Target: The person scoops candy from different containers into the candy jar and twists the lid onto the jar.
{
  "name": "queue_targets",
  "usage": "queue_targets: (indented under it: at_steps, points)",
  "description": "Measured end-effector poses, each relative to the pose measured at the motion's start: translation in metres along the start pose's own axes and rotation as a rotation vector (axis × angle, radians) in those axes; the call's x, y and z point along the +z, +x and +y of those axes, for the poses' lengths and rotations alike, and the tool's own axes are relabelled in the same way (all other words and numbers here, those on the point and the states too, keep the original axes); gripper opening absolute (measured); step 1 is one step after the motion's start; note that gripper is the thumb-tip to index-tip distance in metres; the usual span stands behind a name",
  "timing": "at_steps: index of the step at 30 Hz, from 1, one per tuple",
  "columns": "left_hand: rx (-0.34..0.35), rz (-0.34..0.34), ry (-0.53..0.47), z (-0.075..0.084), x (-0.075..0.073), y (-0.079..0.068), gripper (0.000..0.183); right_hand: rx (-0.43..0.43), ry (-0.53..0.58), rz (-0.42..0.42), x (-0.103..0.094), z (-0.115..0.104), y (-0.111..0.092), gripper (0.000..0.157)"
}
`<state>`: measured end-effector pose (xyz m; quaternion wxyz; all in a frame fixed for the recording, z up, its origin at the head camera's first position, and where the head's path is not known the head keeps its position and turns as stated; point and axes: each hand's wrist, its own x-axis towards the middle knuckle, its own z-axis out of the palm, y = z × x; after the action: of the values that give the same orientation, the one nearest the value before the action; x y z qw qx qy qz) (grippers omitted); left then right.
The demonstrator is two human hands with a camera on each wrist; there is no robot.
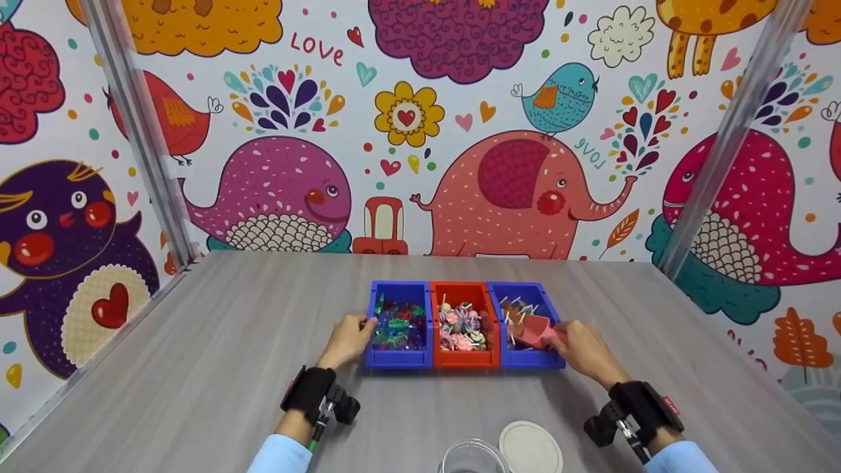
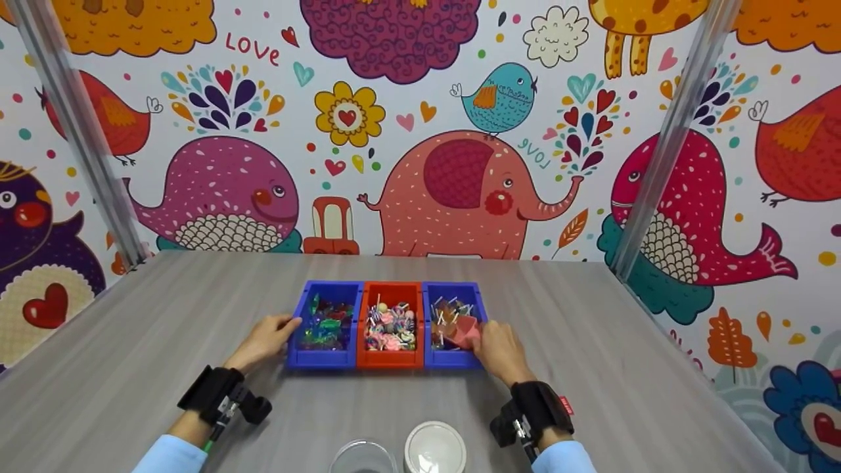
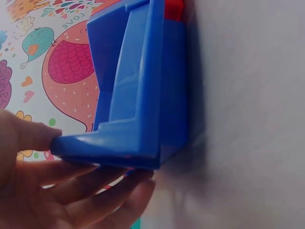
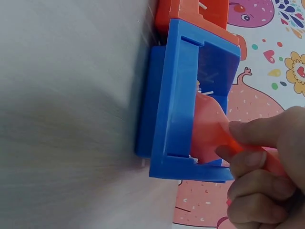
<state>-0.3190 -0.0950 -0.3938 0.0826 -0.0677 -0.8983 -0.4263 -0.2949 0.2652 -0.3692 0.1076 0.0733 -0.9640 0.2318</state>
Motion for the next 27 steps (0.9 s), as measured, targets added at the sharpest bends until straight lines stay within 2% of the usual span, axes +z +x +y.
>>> queue_targets:
  at_steps: [4, 11, 18, 27]
  points:
    - [0.000, -0.006, -0.008, -0.001, 0.001, 0.000, 0.026, -0.005, 0.011, 0.015, 0.002, 0.002, -0.001, 0.020]
    - [0.035, 0.018, 0.039, -0.001, 0.001, 0.000, 0.030, -0.123, 0.000, 0.111, 0.007, 0.008, -0.004, 0.012]
    - [0.026, 0.003, 0.020, -0.001, 0.001, 0.001, 0.028, -0.032, 0.060, 0.055, 0.007, 0.008, -0.004, 0.026]
    - [0.015, -0.001, 0.014, -0.001, 0.002, 0.001, 0.028, -0.023, 0.098, 0.038, 0.009, 0.014, -0.006, 0.028]
